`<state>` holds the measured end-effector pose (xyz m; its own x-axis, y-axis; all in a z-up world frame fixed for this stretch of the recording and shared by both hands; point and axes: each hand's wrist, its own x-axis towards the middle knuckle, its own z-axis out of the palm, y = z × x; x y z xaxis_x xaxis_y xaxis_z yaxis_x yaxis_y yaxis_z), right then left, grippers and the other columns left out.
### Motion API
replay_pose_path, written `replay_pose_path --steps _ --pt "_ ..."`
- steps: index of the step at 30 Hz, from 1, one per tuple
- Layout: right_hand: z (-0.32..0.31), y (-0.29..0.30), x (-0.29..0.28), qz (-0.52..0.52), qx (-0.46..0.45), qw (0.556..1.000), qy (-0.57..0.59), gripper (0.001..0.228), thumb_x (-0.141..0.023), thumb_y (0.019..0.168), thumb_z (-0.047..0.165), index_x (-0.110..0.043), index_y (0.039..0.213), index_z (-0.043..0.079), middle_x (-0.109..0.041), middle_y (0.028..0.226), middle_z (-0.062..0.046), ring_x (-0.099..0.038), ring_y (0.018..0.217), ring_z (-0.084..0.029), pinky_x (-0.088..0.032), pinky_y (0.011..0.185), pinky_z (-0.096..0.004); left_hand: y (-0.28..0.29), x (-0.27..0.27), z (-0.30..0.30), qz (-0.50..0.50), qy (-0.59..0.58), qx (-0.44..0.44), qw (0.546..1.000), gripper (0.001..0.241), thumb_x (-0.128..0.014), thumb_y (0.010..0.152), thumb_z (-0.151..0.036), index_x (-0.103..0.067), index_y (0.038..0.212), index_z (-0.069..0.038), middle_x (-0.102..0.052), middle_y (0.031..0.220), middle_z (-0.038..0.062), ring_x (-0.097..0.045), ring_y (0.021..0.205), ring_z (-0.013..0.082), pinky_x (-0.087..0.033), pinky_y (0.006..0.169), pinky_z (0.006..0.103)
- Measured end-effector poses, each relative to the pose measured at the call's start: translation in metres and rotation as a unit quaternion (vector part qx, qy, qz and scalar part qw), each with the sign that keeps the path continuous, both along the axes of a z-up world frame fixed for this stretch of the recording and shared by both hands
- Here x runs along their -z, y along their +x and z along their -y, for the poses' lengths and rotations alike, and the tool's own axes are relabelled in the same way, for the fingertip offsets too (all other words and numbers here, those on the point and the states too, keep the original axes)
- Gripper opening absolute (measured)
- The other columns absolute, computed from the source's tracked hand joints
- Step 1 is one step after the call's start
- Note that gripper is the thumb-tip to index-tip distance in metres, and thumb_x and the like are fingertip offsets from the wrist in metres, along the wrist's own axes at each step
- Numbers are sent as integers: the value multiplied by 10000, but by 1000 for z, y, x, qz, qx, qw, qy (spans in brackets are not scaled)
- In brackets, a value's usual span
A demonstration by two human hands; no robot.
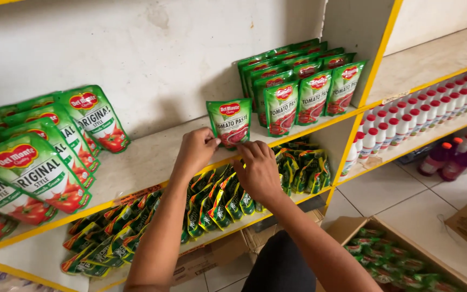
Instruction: The person takes tomato paste pouches from a box and places them onto grocery store shelves.
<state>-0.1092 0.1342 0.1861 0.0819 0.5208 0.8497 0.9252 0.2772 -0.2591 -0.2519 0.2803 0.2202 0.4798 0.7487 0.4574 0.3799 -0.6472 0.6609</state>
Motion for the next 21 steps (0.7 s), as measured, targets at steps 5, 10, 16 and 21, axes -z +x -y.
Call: replay_pose_path --steps 5,10,16,21 --pt "-40 13 -5 13 12 999 -49 489 -711 908 319 -614 1252 -15 -670 1221 -176 -572 1155 -374 -449 1000 -478 28 22 -90 -2 -27 20 999 119 -734 890 -106 -717 883 11 -759 761 106 -726 685 165 -559 645 331" --pt "-90 31 -7 5 18 989 -150 523 -664 926 368 -580 1291 3 -655 1282 -183 -572 1211 -380 -469 995 -494 52 25 -149 -5 -63 13 998 117 -738 886 -109 -722 896 7 -754 765 115 -719 694 174 -566 638 349" --pt "-137 50 -6 41 15 978 -205 608 -623 948 408 -526 1319 -63 -606 1319 -241 -560 1206 -410 -457 1037 -475 70 20 -163 -35 25 -72 996 169 -775 836 -161 -750 875 2 -739 810 220 -740 767 329 -558 695 437" --pt "-157 50 -7 40 21 966 -256 631 -576 971 413 -491 1375 -64 -557 1390 -260 -496 1297 -423 -386 1121 -472 71 6 -148 -9 49 -100 994 168 -727 797 -133 -736 871 18 -716 855 274 -731 872 413 -566 770 477"
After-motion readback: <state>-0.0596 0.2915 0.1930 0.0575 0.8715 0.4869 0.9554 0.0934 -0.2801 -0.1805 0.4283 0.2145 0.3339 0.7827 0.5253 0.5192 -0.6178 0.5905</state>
